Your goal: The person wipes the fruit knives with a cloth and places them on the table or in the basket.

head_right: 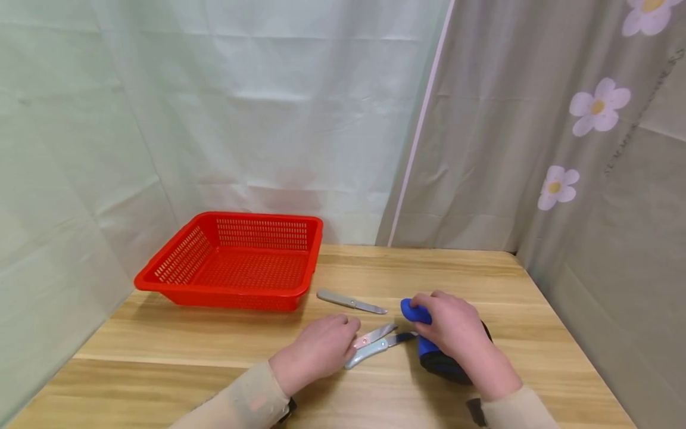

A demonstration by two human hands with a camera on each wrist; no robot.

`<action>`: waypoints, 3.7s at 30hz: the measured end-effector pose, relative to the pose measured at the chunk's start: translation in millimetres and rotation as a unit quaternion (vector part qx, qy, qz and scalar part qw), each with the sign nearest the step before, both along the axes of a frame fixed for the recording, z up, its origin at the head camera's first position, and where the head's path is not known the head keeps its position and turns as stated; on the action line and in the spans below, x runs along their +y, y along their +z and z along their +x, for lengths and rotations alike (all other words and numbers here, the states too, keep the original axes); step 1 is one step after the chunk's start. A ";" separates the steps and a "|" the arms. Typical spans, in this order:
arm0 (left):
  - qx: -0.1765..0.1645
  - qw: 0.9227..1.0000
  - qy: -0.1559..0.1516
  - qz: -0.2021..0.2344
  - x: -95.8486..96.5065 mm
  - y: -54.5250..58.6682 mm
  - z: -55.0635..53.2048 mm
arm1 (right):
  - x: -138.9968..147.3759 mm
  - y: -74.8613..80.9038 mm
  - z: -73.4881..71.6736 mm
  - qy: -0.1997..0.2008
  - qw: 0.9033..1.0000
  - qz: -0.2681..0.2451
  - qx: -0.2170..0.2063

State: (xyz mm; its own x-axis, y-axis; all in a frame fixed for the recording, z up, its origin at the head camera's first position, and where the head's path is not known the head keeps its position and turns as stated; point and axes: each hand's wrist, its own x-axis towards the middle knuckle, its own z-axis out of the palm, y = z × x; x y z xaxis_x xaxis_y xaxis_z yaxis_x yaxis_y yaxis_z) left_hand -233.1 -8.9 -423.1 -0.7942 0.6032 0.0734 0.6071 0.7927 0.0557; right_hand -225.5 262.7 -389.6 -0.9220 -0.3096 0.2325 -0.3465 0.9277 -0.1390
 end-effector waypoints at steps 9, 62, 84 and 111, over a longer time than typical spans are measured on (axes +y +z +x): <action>-0.007 1.000 0.009 -0.003 1.7 0.7 -1.1 | 0.0 -0.2 1.1 0.001 1.000 -0.006 0.008; 0.003 1.000 0.015 0.003 7.7 -3.0 -12.8 | -11.8 6.1 3.6 0.003 1.000 -0.010 0.004; 0.141 0.986 0.030 0.089 -41.4 34.1 12.6 | -29.8 26.5 9.2 0.010 0.997 -0.050 0.052; 0.158 0.980 0.024 0.120 -66.7 51.3 22.0 | -78.7 41.5 19.8 0.066 0.989 -0.066 0.113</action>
